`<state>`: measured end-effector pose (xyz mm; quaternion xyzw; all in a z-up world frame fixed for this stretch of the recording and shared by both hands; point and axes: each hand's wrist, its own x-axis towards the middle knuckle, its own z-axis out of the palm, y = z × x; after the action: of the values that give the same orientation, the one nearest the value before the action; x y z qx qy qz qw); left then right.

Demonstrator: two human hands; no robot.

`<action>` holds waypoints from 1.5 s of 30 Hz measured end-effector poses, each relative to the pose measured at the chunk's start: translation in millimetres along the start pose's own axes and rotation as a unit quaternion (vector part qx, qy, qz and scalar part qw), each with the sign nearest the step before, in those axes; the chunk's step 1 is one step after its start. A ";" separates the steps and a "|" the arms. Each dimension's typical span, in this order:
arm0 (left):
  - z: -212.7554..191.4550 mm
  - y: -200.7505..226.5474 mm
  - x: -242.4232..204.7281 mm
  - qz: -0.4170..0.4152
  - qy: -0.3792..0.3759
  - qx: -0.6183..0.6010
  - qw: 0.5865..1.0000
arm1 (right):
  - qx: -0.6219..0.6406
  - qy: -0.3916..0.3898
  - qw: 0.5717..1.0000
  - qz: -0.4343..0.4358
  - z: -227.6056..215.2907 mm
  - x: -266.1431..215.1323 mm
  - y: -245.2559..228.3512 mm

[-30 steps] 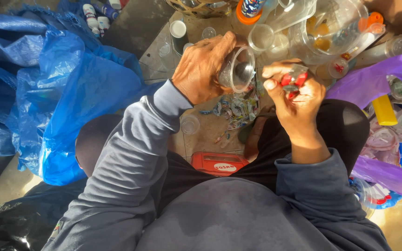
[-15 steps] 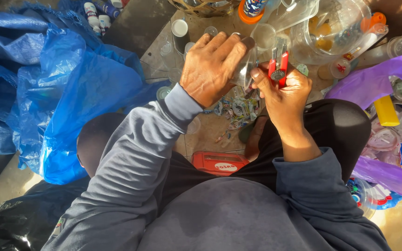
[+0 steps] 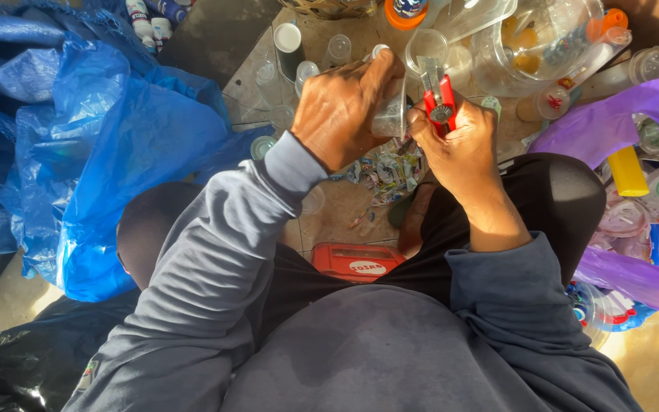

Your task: Sorting and cutting plastic containers for recycling

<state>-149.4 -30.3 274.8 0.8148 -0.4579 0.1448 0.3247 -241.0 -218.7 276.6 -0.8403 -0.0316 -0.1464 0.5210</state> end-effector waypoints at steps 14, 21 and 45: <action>-29.2 5.8 9.9 -0.036 -0.094 -0.238 0.966 | -0.064 0.055 0.992 -0.089 -21.7 1.7 16.9; -36.3 -3.1 8.9 0.018 -0.033 -0.202 0.979 | -0.246 0.016 0.969 -0.002 -39.8 -6.6 18.4; -29.9 -3.6 17.0 0.015 0.169 0.165 0.972 | -0.317 0.020 0.936 -0.150 -3.6 -18.5 -51.8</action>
<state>-135.4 -20.3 304.8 0.8139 -0.3783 0.3590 0.2560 -270.1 -196.4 317.8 -0.9443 -0.0993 -0.2420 0.1995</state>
